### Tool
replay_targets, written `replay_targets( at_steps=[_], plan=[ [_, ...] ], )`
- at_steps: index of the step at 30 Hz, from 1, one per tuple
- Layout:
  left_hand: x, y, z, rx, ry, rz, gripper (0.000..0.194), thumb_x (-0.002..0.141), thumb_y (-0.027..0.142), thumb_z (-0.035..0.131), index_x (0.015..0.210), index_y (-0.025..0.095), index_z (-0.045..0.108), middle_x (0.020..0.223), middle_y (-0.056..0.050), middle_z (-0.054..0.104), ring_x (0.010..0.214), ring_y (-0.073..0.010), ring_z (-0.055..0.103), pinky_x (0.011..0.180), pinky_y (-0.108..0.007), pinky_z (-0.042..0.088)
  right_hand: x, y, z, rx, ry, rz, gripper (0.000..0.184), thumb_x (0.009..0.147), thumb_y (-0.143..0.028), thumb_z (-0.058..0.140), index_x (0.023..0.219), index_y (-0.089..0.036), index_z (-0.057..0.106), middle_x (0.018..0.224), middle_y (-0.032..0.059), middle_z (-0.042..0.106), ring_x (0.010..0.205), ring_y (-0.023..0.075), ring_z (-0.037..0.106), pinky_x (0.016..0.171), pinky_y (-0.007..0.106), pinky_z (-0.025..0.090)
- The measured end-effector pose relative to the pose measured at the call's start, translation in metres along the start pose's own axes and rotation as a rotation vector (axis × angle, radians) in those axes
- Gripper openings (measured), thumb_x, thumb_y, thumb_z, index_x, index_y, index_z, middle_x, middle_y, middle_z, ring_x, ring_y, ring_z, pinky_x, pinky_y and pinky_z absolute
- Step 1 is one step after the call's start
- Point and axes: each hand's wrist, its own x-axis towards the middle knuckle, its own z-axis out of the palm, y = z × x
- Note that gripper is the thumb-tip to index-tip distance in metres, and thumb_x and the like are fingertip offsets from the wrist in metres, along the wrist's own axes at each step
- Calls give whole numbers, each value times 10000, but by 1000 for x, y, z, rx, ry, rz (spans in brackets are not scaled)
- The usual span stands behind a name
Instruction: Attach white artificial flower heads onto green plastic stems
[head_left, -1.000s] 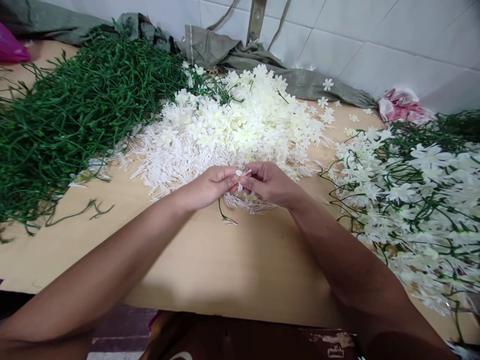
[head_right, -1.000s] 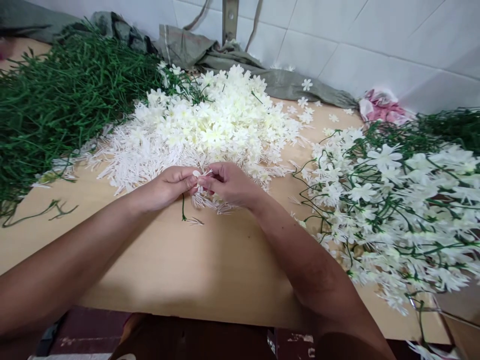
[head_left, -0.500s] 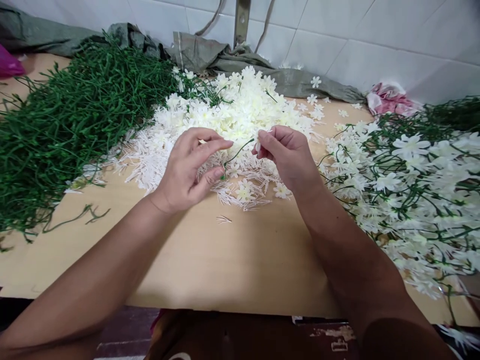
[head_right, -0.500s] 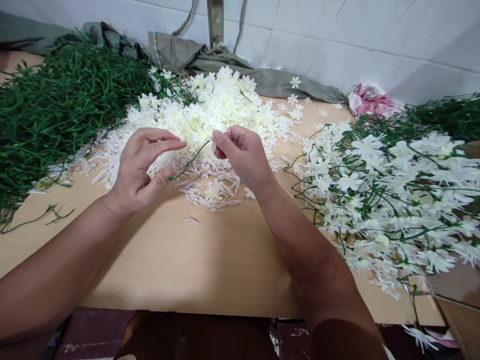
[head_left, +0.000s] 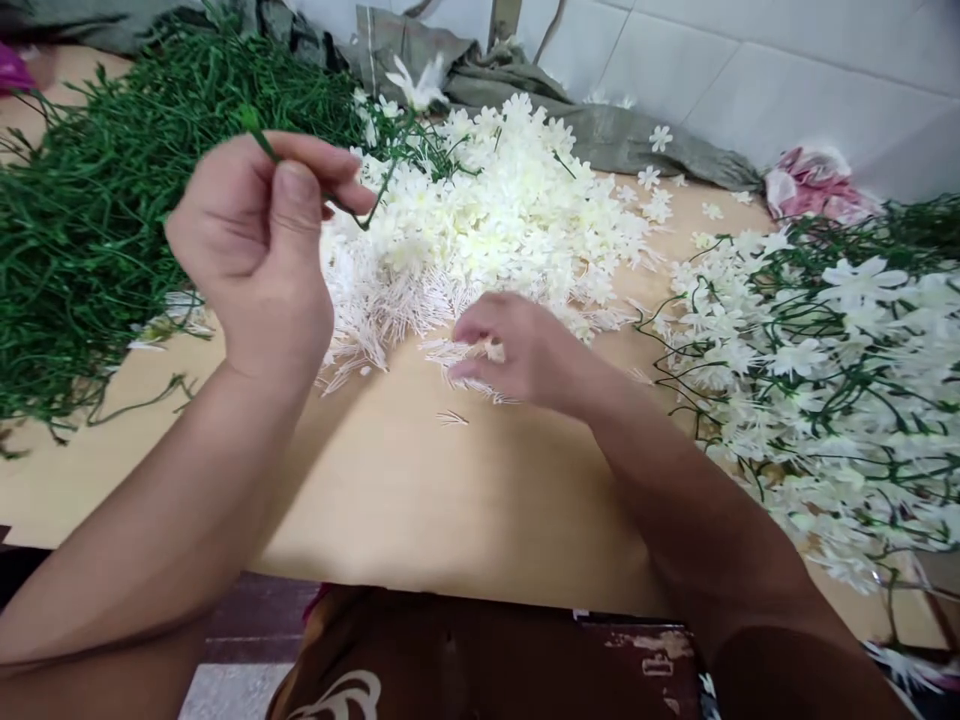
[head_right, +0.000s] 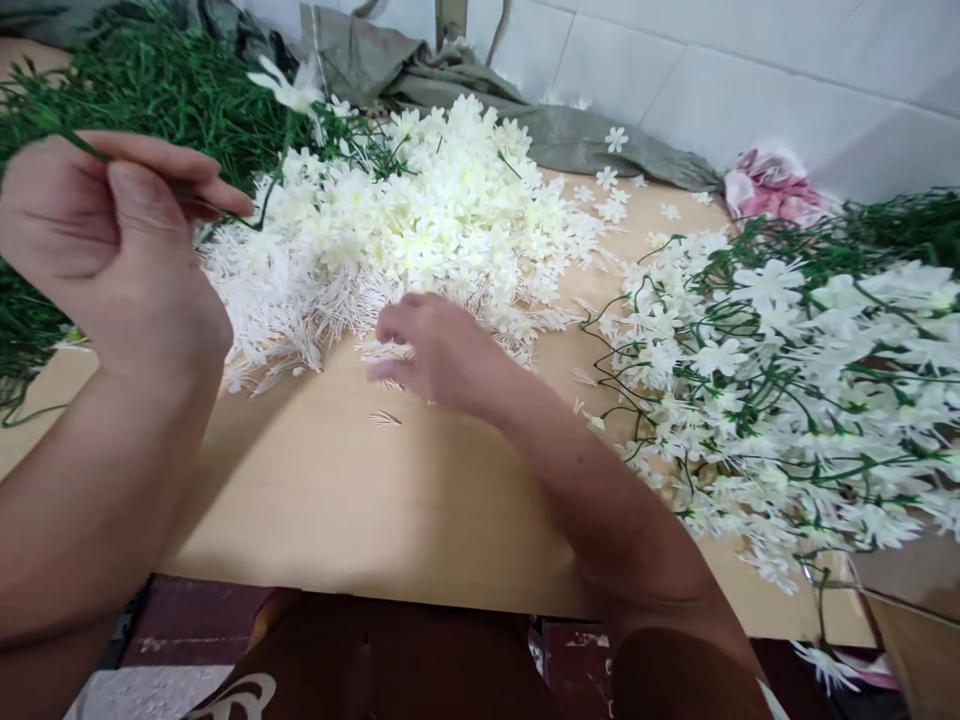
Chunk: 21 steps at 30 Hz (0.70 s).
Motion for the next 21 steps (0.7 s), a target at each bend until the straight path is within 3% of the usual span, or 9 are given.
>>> replay_targets(
  at_steps=[2,5,8,10,13,16,18,21],
  plan=[
    [4,-7,-2,-96,24,4,208,897,289,604,941,115,708,791,-3,711,663,-95,679,532,-233,428,-4,-11,9,-260,-199,-50,264,753,-311,747,901,-117,645,950,115,610,961,242,514,846,376,394],
    [5,-10,-2,-188,1,-30,160,859,285,654,977,181,683,940,25,720,633,-60,649,526,-222,452,-7,-23,20,-453,-332,-90,166,822,-235,662,906,-92,662,984,150,600,1009,280,493,831,377,369],
    [1,-3,-1,-162,-33,-194,92,864,299,634,931,259,684,839,32,669,555,-62,535,521,-243,426,-9,-26,22,-507,-380,-93,164,892,-186,536,879,-94,671,953,141,610,967,263,515,774,353,359],
    [-3,1,2,-101,-118,-345,103,871,310,603,877,264,695,600,30,538,471,-85,415,474,-266,335,-10,-27,20,-518,-399,-75,227,923,-238,496,901,-99,674,947,141,622,955,264,536,746,345,360],
    [-15,1,10,25,-263,-483,113,823,261,593,792,205,686,526,32,451,478,-88,331,486,-265,292,-13,-29,15,-533,-420,-83,213,890,-282,566,952,-106,669,961,148,642,952,285,572,720,341,372],
    [-28,-3,20,203,-552,-625,154,766,253,602,866,180,695,474,49,425,459,-89,336,483,-247,293,-14,-32,14,-573,-440,-110,136,860,-140,562,931,-107,673,942,153,665,901,278,605,672,328,358],
    [-33,-3,26,332,-749,-654,245,780,289,580,959,182,709,544,18,564,528,-118,487,537,-247,372,-14,-32,12,-589,-456,-111,165,857,-80,515,889,-109,674,901,150,676,857,262,613,635,316,330],
    [-36,-2,35,509,-941,-641,347,808,289,534,1101,202,698,867,-44,742,831,-198,659,710,-292,473,-13,-26,3,-546,-453,-74,151,849,-80,508,835,-128,650,828,119,677,751,207,589,598,292,291]
  ],
)
